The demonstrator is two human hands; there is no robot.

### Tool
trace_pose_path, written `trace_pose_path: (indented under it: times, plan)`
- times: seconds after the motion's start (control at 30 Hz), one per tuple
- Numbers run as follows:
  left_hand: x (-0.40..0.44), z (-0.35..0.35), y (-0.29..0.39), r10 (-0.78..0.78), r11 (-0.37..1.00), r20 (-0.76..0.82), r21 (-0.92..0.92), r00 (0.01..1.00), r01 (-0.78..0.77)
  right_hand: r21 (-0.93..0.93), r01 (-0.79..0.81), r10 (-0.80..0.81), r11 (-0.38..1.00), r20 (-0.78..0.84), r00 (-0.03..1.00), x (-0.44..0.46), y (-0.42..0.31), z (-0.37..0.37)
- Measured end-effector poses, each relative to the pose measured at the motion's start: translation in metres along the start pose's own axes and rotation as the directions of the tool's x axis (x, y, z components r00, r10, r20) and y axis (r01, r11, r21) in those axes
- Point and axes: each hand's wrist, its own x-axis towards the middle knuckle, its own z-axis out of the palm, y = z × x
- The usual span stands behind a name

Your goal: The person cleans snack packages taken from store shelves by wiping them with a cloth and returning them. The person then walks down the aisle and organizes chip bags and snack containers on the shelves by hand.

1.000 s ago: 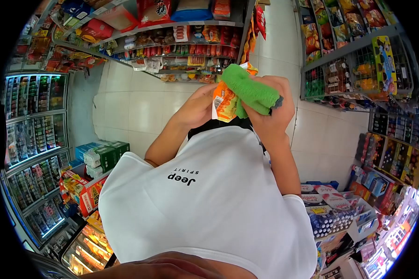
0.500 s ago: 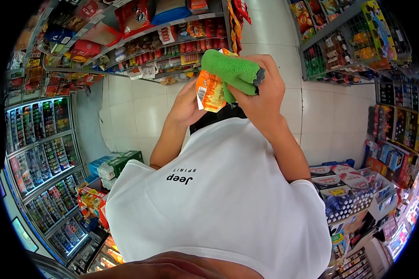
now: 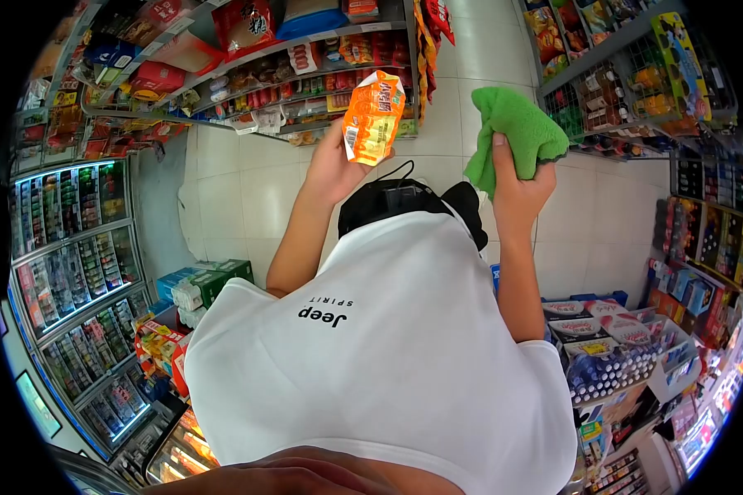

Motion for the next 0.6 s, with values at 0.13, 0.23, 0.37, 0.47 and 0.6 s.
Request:
trace_pose_path:
  times: [0.13,0.23,0.37,0.47,0.6]
  plan:
    - [0.018,-0.024,0.006,0.127,0.990,-0.234,0.085,0.964,-0.110,-0.052,-0.026,0.025,0.998,-0.018,1.000,-0.006,0.027,-0.016]
    - [0.029,-0.046,0.017,0.139,0.990,-0.294,0.055,0.946,-0.129,-0.069,-0.075,0.072,0.995,-0.047,0.996,-0.014,0.040,-0.025]
    - [0.063,-0.111,0.016,0.265,0.914,-0.359,0.389,0.895,-0.115,-0.087,-0.134,0.127,0.987,-0.077,0.989,-0.019,0.055,-0.031]
    - [0.097,-0.143,0.033,0.297,0.697,-0.355,0.715,0.886,0.053,-0.131,-0.139,0.129,0.982,-0.083,0.988,-0.020,0.061,-0.033]
    - [0.120,-0.106,0.063,0.407,0.444,-0.263,0.894,0.875,0.063,-0.172,-0.109,0.097,0.979,-0.075,0.992,-0.025,0.065,-0.033]
